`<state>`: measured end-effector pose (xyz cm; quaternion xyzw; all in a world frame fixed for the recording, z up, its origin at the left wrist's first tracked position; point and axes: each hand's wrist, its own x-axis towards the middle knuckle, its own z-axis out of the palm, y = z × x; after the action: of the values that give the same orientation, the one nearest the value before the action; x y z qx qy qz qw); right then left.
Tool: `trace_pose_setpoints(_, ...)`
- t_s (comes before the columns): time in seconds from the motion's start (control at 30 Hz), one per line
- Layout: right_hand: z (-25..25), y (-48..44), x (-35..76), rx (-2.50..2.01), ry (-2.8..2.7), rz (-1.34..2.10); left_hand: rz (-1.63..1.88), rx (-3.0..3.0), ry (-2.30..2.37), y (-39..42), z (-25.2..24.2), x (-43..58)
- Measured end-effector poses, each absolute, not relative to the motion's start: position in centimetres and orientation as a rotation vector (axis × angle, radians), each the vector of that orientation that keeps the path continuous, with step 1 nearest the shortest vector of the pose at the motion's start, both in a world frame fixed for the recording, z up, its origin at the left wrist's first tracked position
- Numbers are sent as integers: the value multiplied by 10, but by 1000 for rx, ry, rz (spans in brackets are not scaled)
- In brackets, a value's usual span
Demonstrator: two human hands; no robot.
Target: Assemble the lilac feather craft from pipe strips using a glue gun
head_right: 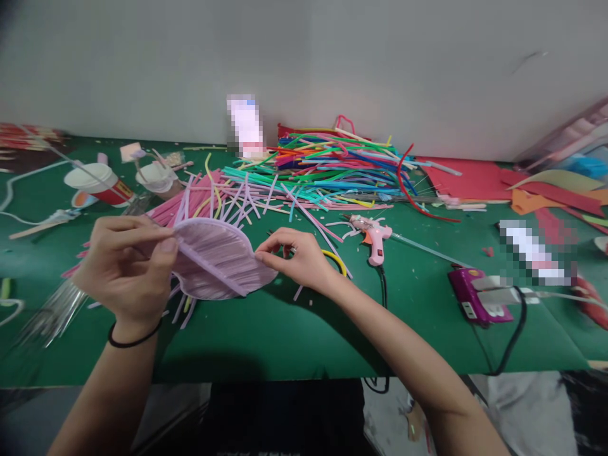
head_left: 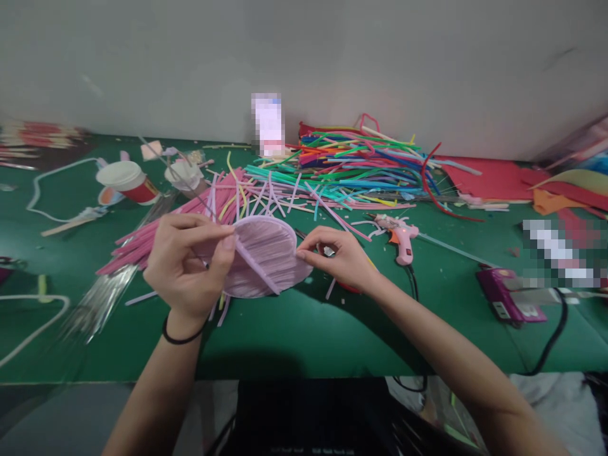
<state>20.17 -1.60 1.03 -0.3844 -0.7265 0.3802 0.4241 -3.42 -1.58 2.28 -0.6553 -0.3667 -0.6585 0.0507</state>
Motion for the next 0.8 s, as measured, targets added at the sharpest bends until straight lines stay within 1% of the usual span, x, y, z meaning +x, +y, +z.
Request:
trace_pose_setpoints(0.13, 13, -16, 200, -941, -1852, 904, -1980, -1995, -1132, -15, 22, -33)
trace_pose_setpoints(0.33, 15, -16, 200, -921, -1885, 857, -2032, -1993, -1080, -15, 23, -31)
trace_pose_setpoints(0.67, 14, -18, 199, -888, -1914, 812, -1926, -1972, -1143, -15, 21, -33)
trace_pose_setpoints(0.8, 13, -20, 198, -900, -1889, 810, -2045, -1959, -1061, -17, 23, -30)
